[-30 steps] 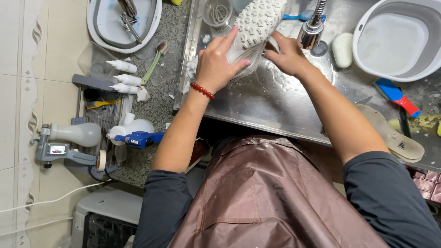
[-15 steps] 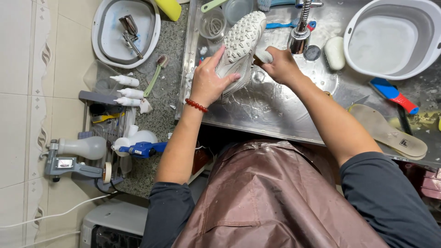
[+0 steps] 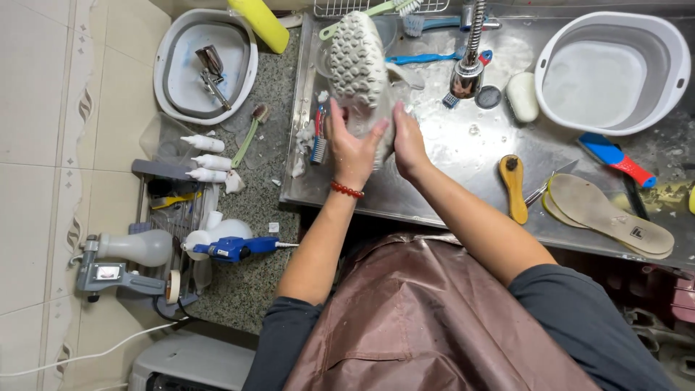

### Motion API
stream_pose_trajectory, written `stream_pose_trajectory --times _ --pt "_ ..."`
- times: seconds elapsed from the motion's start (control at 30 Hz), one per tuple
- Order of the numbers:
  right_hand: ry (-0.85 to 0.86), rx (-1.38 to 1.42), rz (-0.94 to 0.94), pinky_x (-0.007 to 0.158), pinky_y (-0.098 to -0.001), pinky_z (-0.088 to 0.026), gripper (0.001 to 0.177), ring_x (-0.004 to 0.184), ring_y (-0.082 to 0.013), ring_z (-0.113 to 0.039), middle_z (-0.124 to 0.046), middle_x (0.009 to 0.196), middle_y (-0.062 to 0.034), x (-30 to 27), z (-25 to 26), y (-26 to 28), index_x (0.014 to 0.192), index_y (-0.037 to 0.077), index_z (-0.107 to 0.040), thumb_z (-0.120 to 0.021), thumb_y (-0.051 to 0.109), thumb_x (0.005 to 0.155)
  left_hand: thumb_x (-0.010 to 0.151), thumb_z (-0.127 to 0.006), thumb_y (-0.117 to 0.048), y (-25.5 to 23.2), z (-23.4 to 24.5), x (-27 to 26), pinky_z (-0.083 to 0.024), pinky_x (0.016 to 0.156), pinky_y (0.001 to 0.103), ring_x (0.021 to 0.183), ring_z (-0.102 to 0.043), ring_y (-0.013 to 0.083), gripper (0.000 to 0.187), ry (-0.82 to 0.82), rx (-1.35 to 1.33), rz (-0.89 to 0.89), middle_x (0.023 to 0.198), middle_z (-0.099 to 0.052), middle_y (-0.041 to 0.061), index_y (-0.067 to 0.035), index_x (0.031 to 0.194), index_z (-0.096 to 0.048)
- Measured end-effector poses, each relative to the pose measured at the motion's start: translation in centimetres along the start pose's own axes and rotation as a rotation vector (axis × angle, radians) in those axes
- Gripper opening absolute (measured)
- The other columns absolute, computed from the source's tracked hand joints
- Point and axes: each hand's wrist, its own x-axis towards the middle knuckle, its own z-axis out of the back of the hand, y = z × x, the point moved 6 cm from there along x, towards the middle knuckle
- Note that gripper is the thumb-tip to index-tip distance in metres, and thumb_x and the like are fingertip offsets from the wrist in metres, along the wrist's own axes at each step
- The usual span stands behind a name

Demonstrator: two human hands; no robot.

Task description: Scrubbing and rinsing a shoe and its insoles in a stainless steel sink.

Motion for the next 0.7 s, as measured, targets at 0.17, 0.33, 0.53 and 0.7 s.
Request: stream_pose_trajectory --times 0.17,0.33,0.53,0.7 --pt "0.205 0.531 -0.136 0.099 -0.0381 -0.057 0.062 0.112 -0.0229 -0.070 -0.069 0.128 -0.0154 -0.3 -2.4 10.1 0.136 -0.003 -0.058 -0.043 0.049 0.107 0.099 -0.069 -0.050 5.2 -2.9 2.7 -0.050 0.103 0.040 0.120 -0.060 0.0305 0.081 0.226 -0.768 0.374 0.131 -0.061 0.021 0.010 0.149 -0.046" --pt "0.330 0.532 -0.119 0.099 -0.0401 -0.060 0.057 0.112 -0.0235 -0.072 -0.070 0.127 -0.0146 1.6 -3.3 15.7 0.135 -0.002 -0.059 -0.048 0.046 0.108 0.096 -0.056 -0.058 2.3 -6.1 4.9 -0.059 0.097 0.039 0.118 -0.066 0.0239 0.068 0.456 -1.442 0.630 0.127 -0.067 0.010 -0.004 0.137 -0.055" --pt "0.400 0.419 -0.042 0.092 -0.0385 -0.062 0.053 0.102 -0.0218 -0.074 -0.073 0.116 -0.0127 2.9 -1.8 16.6 0.124 -0.002 -0.065 -0.053 0.047 0.108 0.108 -0.066 -0.046 1.6 -7.0 7.4 -0.057 0.089 0.037 0.106 -0.067 0.0205 0.052 0.302 -1.448 0.264 0.118 -0.068 0.009 -0.002 0.134 -0.059" --pt "0.332 0.526 -0.094 0.091 -0.0386 -0.062 0.048 0.100 -0.0224 -0.074 -0.073 0.113 -0.0118 2.8 -0.8 14.9 0.120 -0.001 -0.065 -0.054 0.044 0.106 0.110 -0.058 -0.046 6.9 -10.3 6.1 -0.057 0.084 0.036 0.099 -0.068 0.0186 0.052 0.084 -1.328 0.366 0.111 -0.070 0.009 0.003 0.126 -0.065"
